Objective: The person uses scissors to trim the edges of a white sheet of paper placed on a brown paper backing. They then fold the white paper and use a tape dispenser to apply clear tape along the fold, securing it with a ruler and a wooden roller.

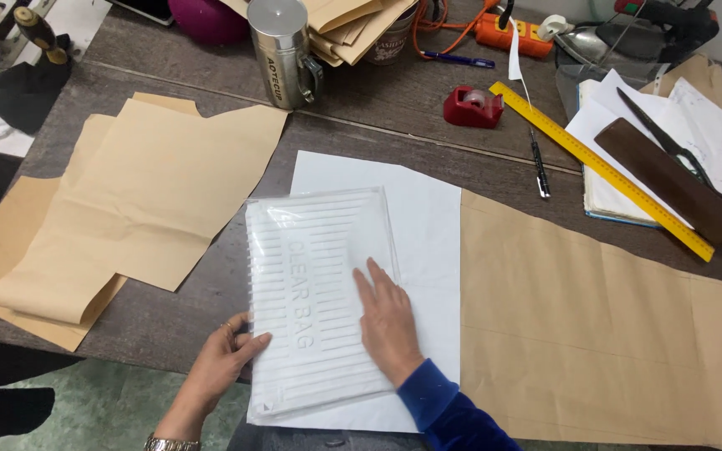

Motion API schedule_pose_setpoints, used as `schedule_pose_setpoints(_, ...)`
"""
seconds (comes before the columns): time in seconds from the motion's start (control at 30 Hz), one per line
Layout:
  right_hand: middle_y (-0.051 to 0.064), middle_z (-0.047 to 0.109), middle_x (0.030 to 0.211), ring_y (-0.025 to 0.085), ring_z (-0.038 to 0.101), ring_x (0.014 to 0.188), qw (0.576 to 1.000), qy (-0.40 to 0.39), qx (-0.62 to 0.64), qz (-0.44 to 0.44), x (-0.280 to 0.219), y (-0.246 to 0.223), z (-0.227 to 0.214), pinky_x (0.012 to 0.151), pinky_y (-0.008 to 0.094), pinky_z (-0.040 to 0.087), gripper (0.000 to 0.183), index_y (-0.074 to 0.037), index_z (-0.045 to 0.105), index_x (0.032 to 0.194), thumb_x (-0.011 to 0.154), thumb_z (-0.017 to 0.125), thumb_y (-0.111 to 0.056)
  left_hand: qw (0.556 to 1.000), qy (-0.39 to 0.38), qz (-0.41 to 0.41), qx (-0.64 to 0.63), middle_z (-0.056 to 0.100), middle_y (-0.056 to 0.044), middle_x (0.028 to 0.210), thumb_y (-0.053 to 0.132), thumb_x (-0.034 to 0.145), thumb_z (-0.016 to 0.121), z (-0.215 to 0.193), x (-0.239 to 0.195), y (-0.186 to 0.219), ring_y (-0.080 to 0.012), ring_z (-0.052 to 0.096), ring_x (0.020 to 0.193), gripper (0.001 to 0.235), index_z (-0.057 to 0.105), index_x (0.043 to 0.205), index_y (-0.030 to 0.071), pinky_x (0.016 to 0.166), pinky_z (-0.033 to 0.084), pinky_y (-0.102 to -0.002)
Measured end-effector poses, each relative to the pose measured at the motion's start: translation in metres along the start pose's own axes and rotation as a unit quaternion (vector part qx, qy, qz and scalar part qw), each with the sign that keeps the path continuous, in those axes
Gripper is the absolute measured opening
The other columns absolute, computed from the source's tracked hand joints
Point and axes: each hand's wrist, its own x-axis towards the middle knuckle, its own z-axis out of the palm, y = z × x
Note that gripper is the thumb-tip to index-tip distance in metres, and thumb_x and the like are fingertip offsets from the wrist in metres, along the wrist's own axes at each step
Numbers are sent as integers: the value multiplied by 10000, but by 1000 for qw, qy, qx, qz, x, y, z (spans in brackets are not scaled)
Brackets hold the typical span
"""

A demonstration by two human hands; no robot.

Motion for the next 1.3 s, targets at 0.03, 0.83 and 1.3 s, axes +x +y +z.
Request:
schedule_pose_setpoints(0.03, 180, 331, 1495, 354, 381, 1336, 995, 43, 93, 2, 1, 9, -2, 1080, 435, 336, 785, -64, 371, 1433, 671, 454, 107, 1000, 3, -1, -3, 575, -31, 568, 128, 845, 676, 0, 0, 0, -160, 570, 519, 328, 576, 1153, 85, 436, 478, -346)
schedule_pose_setpoints(0.83, 105, 508, 1194, 244, 576, 1063, 971, 134, 170, 101, -19, 72, -12, 895, 328, 503, 508, 5, 587, 1194, 739, 422, 160, 999, 27, -18, 38, 602, -51, 604, 120, 841, 685, 3, -6, 12, -163, 579, 585, 328, 586, 1151, 73, 481, 500, -351)
schedule_pose_setpoints(1.3, 32, 603, 1000, 133, 649, 937, 817, -5, 493, 300, -48, 63, -25, 873, 248, 574, 230, -49, 728, 1004, 865, 547, -15, 999, 25, -19, 40, 639, -78, 662, 117, 844, 681, 2, -5, 11, -177, 576, 585, 320, 576, 1142, 69, 490, 504, -355)
